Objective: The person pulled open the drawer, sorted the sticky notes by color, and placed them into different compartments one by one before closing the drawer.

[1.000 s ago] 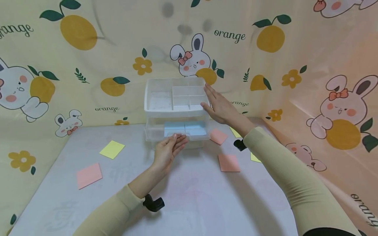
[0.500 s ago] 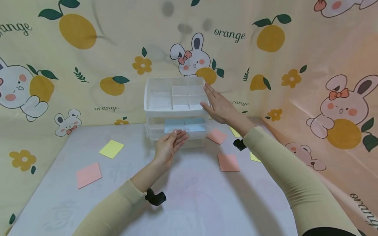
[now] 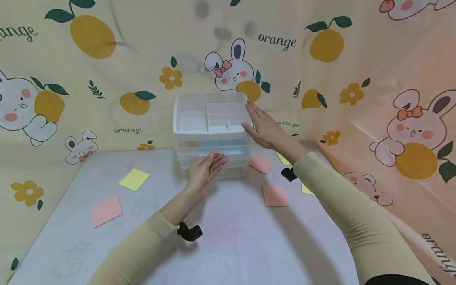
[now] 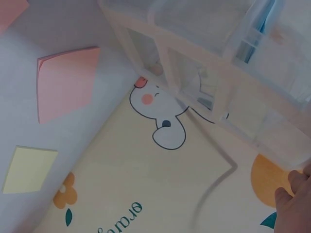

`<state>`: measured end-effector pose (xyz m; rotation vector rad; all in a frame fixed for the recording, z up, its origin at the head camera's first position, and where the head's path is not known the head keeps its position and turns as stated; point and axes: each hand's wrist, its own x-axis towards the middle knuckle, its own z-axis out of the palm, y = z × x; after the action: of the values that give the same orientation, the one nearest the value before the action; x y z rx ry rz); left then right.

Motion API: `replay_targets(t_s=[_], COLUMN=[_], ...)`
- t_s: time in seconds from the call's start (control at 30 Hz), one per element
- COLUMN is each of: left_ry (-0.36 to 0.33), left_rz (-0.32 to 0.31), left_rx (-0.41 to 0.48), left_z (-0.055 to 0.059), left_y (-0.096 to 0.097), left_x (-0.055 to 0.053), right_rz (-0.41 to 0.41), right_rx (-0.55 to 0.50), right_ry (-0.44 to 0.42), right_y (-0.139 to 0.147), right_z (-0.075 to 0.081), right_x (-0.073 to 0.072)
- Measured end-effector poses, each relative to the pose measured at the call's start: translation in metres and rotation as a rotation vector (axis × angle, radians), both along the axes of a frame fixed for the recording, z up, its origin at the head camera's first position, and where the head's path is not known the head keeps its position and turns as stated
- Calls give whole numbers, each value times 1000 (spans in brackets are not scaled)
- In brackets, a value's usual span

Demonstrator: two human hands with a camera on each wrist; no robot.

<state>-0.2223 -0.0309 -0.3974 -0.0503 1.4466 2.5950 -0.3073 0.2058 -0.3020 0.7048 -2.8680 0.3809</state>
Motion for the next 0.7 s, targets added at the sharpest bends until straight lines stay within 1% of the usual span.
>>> replay_targets(t_s=[0.43,0.7], left_ry=[-17,-43], left_rz=[-10,-7], left_rx=[14,14], left_z=[4,5], left_y=[1,-1], left_x=[-11,-18], right_rz=[3,6], right_rx=[-5,-6], right_ry=[5,18], right_y=[1,0], right_z=[-1,-2], right_x=[-2,-2])
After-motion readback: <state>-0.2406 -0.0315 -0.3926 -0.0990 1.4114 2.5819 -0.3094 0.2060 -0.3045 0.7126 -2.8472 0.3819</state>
